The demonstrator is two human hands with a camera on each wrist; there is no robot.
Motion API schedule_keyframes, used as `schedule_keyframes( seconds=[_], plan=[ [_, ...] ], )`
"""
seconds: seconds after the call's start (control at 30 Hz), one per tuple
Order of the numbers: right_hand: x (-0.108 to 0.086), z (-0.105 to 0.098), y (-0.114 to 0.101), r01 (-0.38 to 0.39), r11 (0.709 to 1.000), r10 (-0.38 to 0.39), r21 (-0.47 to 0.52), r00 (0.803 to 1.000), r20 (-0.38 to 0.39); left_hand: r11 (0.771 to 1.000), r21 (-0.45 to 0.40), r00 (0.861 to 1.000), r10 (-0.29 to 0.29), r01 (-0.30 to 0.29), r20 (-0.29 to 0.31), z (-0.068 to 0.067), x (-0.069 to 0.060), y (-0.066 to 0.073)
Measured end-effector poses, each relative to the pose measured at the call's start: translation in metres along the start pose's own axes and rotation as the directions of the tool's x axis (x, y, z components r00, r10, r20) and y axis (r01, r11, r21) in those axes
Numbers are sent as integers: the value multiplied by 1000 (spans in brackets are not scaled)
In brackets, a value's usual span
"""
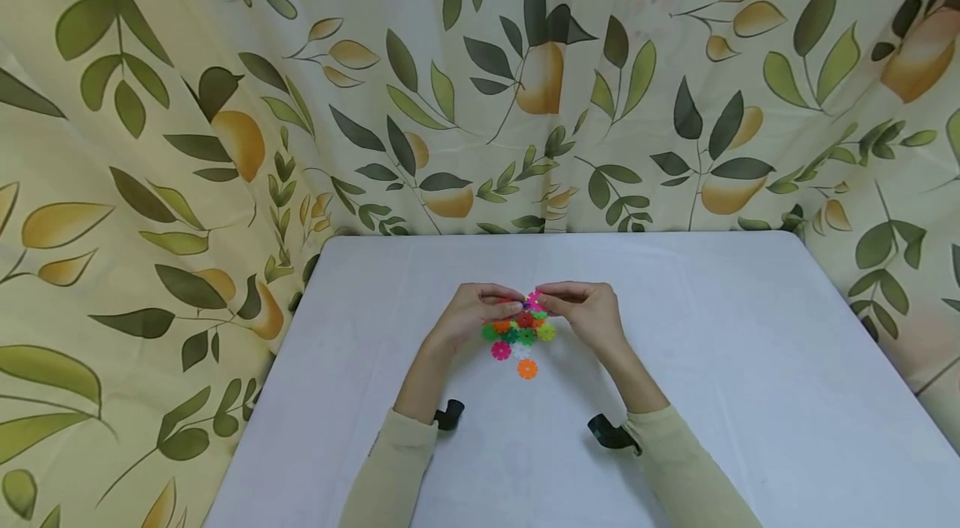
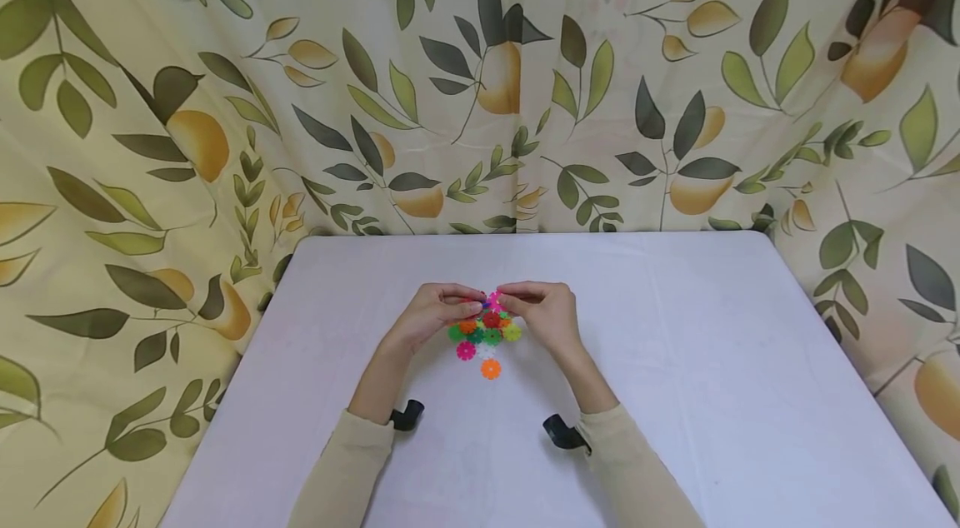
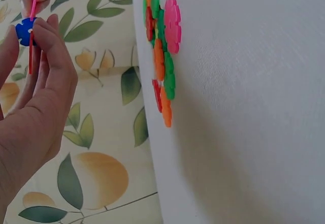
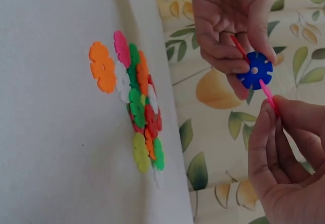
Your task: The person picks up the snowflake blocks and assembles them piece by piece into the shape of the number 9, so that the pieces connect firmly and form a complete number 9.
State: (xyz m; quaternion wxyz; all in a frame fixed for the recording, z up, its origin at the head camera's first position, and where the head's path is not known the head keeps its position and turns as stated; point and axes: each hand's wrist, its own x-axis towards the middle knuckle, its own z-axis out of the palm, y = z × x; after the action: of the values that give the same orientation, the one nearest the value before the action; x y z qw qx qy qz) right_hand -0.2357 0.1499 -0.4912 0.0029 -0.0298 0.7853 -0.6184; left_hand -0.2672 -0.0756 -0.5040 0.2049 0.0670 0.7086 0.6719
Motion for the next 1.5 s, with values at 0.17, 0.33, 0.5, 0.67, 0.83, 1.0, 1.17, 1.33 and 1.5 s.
schedule_keyframes(
  seconds=[0.17, 0.33, 0.5, 0.67, 0.83, 1.0, 1.17, 1.33, 1.5],
  plan=[
    [0, 1, 0, 23, 999, -23, -23, 1000, -16, 1000, -14, 1000, -2, 2, -21, 6, 0, -2],
    [0, 3, 1, 48, 998, -49, -31, 998, -46, 999, -31, 999, -9, 7, -37, 10, 0, -2],
    [2, 5, 5, 68, 998, -67, 9, 997, -47, 1000, 7, 1000, 21, -21, -9, 5, 0, -2],
    [4, 8, 5, 88, 993, -87, 82, 996, -6, 994, 91, 997, 49, -54, 56, -2, -2, 2],
    [5, 6, 9, 108, 994, -109, -31, 993, -33, 995, 78, 993, 59, -67, 101, -8, -3, 4],
    [6, 3, 19, 95, 905, -106, -416, 994, -4, 995, 61, 989, 66, -74, 129, -12, -4, 3],
    [7, 4, 30, 67, 841, -39, -537, 997, 63, 997, 27, 987, 62, -66, 146, -12, -5, 3],
    [7, 7, 37, 44, 793, 12, -608, 996, 87, 995, -96, 988, 46, -32, 148, -10, -5, 5],
    [7, 10, 40, 50, 750, 31, -659, 993, 111, 991, -135, 994, 26, -12, 108, -9, -4, 4]
  ],
)
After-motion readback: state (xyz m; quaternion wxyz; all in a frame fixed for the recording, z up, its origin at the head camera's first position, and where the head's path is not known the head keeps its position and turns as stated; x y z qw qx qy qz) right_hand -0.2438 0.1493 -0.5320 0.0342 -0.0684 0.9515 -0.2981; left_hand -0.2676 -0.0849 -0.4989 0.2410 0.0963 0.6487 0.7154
